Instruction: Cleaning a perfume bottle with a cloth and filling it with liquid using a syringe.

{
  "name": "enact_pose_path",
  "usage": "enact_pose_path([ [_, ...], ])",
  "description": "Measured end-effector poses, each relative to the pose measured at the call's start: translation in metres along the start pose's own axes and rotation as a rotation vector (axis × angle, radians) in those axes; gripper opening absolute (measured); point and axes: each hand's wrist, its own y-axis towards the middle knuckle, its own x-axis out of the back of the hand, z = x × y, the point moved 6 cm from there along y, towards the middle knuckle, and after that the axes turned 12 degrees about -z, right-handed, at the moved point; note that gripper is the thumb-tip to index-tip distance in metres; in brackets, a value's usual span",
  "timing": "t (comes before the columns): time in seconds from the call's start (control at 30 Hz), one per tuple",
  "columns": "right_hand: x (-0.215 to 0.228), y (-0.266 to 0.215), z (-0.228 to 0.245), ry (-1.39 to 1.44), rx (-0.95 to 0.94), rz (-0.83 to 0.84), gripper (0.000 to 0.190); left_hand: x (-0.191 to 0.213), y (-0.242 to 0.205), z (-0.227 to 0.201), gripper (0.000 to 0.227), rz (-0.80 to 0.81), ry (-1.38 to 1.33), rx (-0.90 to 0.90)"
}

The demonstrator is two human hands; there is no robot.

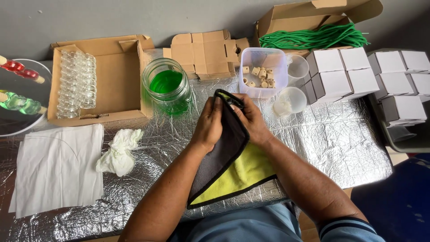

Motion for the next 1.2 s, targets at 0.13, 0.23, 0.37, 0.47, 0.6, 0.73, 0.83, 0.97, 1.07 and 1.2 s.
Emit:
enact_pose_path([
  [0.13, 0.007, 0.001, -0.008, -0.034, -0.004, -0.092, 0.019, -0.003, -0.005, -0.002, 0.036, 0.034, 0.049, -0.174],
  [0.23, 0.013, 0.001, -0.028, -0.025, -0.029, -0.127, 0.022, -0.002, -0.009, -0.012, 0.028, 0.034, 0.098, -0.331],
  [0.37, 0.014, -0.001, -0.034, -0.013, -0.033, -0.146, 0.026, 0.000, -0.011, -0.010, 0.030, 0.009, 0.125, -0.416],
  [0.47, 0.005, 0.001, -0.022, -0.050, -0.005, -0.076, 0.029, 0.003, -0.007, -0.006, 0.031, -0.009, 0.083, -0.357],
  [0.6, -0.006, 0.000, 0.004, -0.090, 0.069, -0.009, 0.033, 0.001, 0.009, 0.013, 0.038, -0.033, 0.012, -0.240],
  [0.73, -0.003, -0.006, 0.002, -0.108, 0.114, -0.022, 0.037, 0.002, 0.008, 0.011, 0.044, -0.044, -0.121, -0.186],
  [0.83, 0.004, -0.006, -0.005, -0.057, 0.116, -0.048, 0.025, 0.000, 0.001, -0.003, 0.039, 0.010, -0.050, -0.261],
  [0.97, 0.008, -0.003, -0.013, -0.072, 0.067, -0.070, 0.023, -0.001, -0.016, -0.021, 0.028, 0.031, 0.064, -0.430],
  [1.07, 0.013, -0.004, -0.029, -0.044, 0.011, -0.075, 0.031, -0.004, -0.020, -0.018, 0.025, 0.006, 0.117, -0.524],
  [1.2, -0.001, 0.000, -0.005, -0.044, -0.042, -0.002, 0.039, -0.005, -0.018, -0.015, 0.028, -0.053, 0.101, -0.634],
])
